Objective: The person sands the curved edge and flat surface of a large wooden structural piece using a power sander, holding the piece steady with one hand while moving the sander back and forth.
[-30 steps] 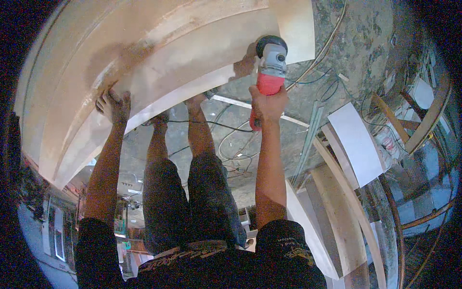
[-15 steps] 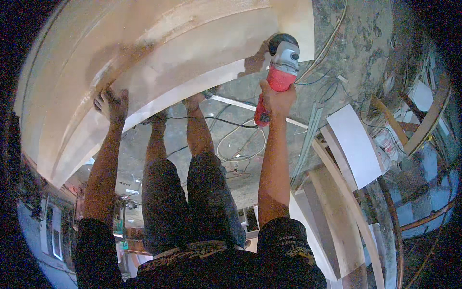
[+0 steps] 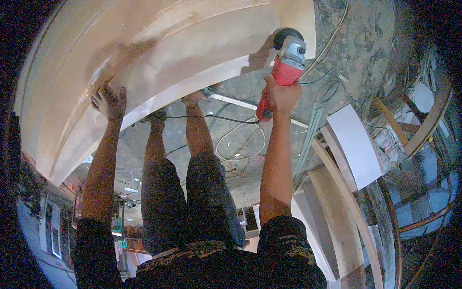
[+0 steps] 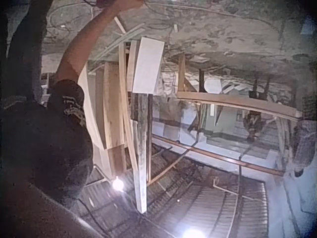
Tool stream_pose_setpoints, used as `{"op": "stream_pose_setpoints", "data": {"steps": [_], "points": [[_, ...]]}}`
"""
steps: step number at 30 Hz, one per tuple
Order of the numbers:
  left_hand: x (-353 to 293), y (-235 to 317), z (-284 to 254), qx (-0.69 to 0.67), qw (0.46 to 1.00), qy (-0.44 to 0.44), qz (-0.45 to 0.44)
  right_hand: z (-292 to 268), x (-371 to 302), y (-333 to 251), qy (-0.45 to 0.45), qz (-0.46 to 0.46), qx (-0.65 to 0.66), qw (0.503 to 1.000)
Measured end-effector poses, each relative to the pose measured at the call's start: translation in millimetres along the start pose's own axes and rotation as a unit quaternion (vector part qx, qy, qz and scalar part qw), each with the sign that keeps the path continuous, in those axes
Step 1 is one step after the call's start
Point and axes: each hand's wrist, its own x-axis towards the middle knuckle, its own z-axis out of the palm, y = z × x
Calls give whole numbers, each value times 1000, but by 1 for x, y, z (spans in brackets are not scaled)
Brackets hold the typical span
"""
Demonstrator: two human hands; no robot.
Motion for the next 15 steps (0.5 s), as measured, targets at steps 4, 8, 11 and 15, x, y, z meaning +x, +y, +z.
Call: {"op": "stream_pose_setpoints", "data": {"steps": [4, 8, 11, 15], "points": [[1, 5, -5, -13, 1000, -1, -13, 2, 3, -4, 37, -46, -34, 998], [4, 8, -4, 11, 1000, -9, -25, 0, 6, 10, 47, -78, -58, 994], [2, 4, -4, 10, 1000, -13, -17, 4, -5, 12, 32, -41, -53, 997], [8, 15, -13, -15, 999, -13, -31, 4, -13, 25, 34, -70, -38, 996]]}}
